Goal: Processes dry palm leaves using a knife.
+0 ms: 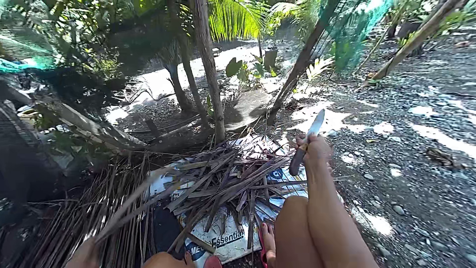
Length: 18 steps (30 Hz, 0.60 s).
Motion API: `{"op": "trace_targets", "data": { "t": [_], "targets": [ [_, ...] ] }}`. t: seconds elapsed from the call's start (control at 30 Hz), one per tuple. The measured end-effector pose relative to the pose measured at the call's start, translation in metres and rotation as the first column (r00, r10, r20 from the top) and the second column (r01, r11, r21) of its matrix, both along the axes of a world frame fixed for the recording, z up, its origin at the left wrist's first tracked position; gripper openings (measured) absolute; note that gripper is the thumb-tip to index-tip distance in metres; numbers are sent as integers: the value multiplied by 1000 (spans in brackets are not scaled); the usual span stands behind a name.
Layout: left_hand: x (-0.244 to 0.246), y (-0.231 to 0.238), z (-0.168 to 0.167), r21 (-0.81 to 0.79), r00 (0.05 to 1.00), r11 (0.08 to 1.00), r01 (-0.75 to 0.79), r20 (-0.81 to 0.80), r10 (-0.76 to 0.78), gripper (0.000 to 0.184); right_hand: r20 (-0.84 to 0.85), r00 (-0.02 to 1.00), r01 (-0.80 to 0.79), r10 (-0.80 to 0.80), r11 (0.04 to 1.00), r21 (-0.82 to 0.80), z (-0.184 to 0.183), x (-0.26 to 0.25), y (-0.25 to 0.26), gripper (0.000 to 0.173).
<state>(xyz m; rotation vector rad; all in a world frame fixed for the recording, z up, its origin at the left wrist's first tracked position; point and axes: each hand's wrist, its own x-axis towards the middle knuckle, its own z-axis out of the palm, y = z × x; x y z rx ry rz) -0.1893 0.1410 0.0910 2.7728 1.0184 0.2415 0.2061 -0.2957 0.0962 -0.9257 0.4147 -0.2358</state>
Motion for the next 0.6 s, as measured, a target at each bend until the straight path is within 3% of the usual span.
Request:
{"op": "trace_targets", "data": {
  "t": [0.1, 0.17, 0.2, 0.3, 0.4, 0.47, 0.6],
  "targets": [
    [79, -50, 0, 189, 917, 919, 345, 142, -373, 26, 29, 999, -24, 25, 999, -34, 6, -13, 13, 22],
    [133, -77, -2, 332, 834, 829, 451, 176, -524, 24, 72, 996, -52, 56, 997, -62, 7, -23, 26, 24],
    [159, -93, 3, 327, 822, 813, 481, 153, -548, 26, 95, 993, -65, 73, 994, -83, 8, -28, 33, 25],
    [225, -136, 15, 163, 864, 850, 501, -45, -501, 37, 173, 963, -177, 207, 969, -175, 9, -44, 53, 34],
    [270, -161, -1, 2, 875, 908, 419, -268, -403, 52, 222, 900, -312, 375, 910, -272, 11, -60, 73, 35],
    [280, -167, -27, -108, 855, 934, 341, -378, -356, 52, 217, 849, -395, 482, 851, -347, 8, -66, 83, 36],
    [260, -162, -73, -167, 803, 958, 234, -522, -288, 42, 91, 744, -552, 662, 685, -476, 3, -69, 99, 40]
  ]
}}
